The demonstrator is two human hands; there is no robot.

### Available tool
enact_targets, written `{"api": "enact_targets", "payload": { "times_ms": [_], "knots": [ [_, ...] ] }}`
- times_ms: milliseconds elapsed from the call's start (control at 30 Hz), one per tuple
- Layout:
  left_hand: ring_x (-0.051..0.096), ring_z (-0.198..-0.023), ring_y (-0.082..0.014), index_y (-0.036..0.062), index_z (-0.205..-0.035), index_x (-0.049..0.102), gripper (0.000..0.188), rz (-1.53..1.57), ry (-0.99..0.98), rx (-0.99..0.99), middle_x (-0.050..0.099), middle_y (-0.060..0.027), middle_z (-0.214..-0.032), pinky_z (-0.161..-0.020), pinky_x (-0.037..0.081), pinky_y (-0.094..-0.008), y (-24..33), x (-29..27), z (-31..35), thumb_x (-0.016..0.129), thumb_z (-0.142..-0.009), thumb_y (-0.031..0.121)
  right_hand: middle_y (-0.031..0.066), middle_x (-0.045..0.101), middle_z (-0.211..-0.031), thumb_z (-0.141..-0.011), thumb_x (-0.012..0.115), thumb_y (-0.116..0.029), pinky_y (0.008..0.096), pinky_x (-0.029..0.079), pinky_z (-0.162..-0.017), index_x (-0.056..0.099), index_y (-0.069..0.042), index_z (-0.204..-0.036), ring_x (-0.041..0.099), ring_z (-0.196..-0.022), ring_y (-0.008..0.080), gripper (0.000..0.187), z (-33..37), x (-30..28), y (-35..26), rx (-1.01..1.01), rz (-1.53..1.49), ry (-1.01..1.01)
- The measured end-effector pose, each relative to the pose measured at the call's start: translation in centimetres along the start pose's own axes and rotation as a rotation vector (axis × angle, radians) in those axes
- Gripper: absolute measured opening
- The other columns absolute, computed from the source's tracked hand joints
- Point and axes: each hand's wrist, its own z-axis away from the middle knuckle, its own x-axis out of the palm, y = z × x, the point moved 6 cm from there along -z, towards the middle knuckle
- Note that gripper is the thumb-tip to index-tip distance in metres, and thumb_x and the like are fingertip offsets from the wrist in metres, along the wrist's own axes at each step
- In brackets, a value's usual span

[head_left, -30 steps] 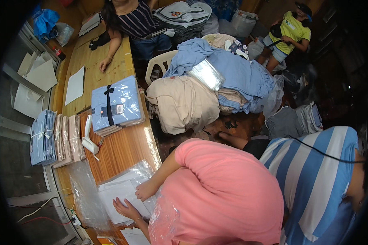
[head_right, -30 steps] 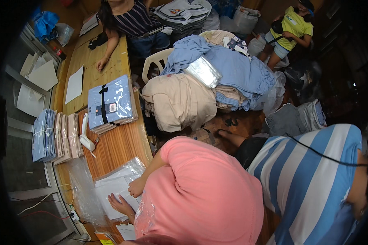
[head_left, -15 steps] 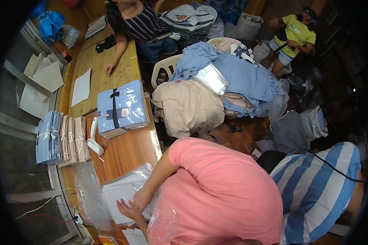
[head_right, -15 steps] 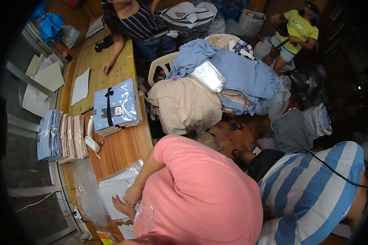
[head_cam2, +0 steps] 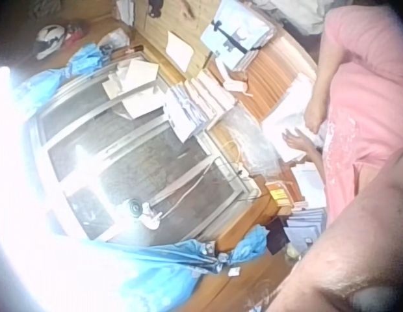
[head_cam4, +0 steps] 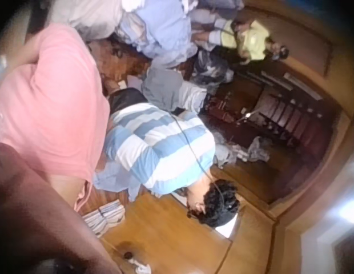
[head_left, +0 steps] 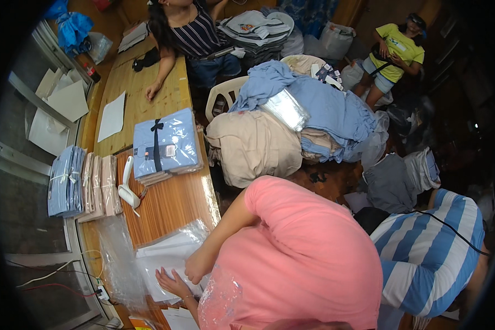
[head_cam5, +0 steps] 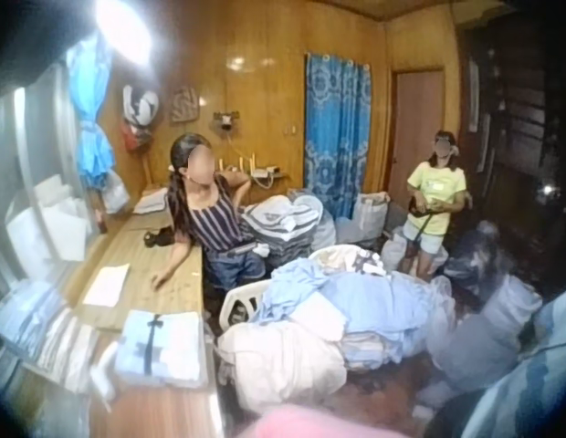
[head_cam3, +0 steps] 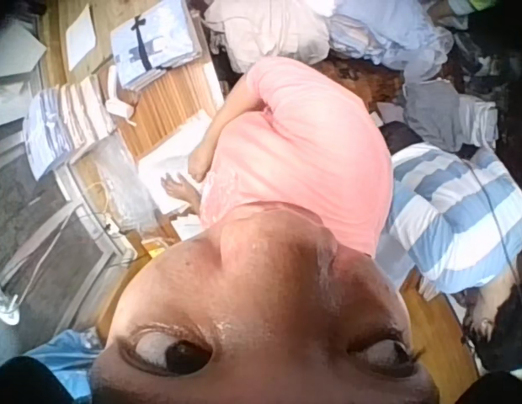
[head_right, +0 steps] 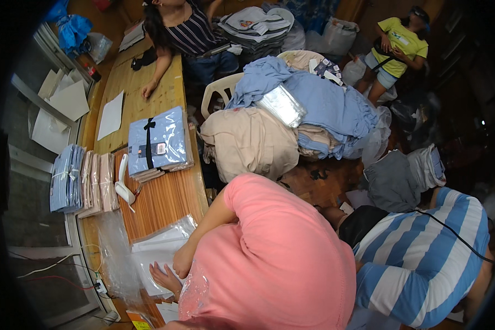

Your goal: The person places individual sheets of white paper into clear plastic bags and seals them by hand on a cluttered wooden desk.

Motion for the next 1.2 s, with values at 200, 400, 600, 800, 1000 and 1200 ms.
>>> {"api": "enact_targets", "payload": {
  "times_ms": [200, 400, 600, 800, 1000, 1200],
  "knots": [
    [0.035, -0.129, -0.0324, 0.0056, -0.125, 0.051, 0.042, -0.021, -0.058, 0.017, 0.041, -0.0141, -0.138, -0.108, 0.022, -0.0467, 0.5, -0.5, -1.0, 0.057, -0.089, 0.024, 0.0092, 0.058, -0.080, -0.079, 0.055, -0.015, 0.0432, 0.049, -0.067, 0.055, -0.005, -0.081, 0.059, -0.082, 0.0292, 0.010, 1.8, 1.6, -1.2, 0.146, -0.062, -0.070],
    [0.035, -0.129, -0.0328, 0.0054, -0.126, 0.051, 0.041, 0.007, -0.022, 0.055, 0.041, -0.0139, -0.138, -0.108, 0.022, -0.0465, -1.8, -0.6, -1.9, 0.056, -0.089, 0.022, 0.0080, 0.058, -0.080, -0.079, 0.054, -0.015, 0.0422, 0.046, -0.062, 0.055, -0.007, -0.080, 0.058, -0.079, 0.0285, 0.008, 0.6, -0.2, -0.6, 0.116, -0.017, 0.090],
    [0.034, -0.129, -0.0332, 0.0045, -0.126, 0.051, 0.040, 0.026, -0.038, 0.060, 0.040, -0.0139, -0.139, -0.108, 0.023, -0.0458, -2.3, -0.9, -1.6, 0.056, -0.088, 0.017, 0.0064, 0.058, -0.080, -0.080, 0.053, -0.016, 0.0416, 0.044, -0.063, 0.055, -0.009, -0.078, 0.057, -0.080, 0.0276, 0.008, 3.1, -0.2, -1.6, 0.088, 0.044, 0.040],
    [0.034, -0.129, -0.0337, 0.0019, -0.123, 0.052, 0.038, 0.234, -0.252, -0.072, 0.039, -0.0176, -0.139, -0.106, 0.025, -0.0461, -3.2, -1.7, -2.9, 0.053, -0.089, 0.018, 0.0071, 0.059, -0.079, -0.083, 0.052, -0.017, 0.0450, 0.044, -0.067, 0.057, -0.009, -0.077, 0.058, -0.080, 0.0272, 0.011, 3.3, 0.4, -1.1, 0.125, -0.060, -0.004],
    [0.053, -0.108, -0.0284, 0.0015, -0.120, 0.054, 0.038, 0.550, -0.322, -0.040, 0.055, -0.0157, -0.119, -0.097, 0.036, -0.0400, 8.6, -7.4, 0.3, 0.056, -0.087, 0.021, 0.0121, 0.060, -0.080, -0.085, 0.052, -0.016, 0.0439, 0.045, -0.066, 0.059, -0.008, -0.079, 0.059, -0.078, 0.0309, 0.013, 3.5, 1.0, 0.5, 0.303, -0.182, 0.060],
    [0.060, -0.090, -0.0215, 0.0009, -0.118, 0.054, 0.038, 0.545, -0.546, -0.376, 0.063, -0.0140, -0.097, -0.083, 0.045, -0.0364, 8.3, -2.8, 9.5, 0.060, -0.082, 0.012, 0.0147, 0.059, -0.077, -0.085, 0.054, -0.016, 0.0434, 0.047, -0.067, 0.060, -0.004, -0.079, 0.058, -0.077, 0.0338, 0.015, 2.8, 0.9, 1.0, 0.417, -0.331, 0.198]
  ]
}}
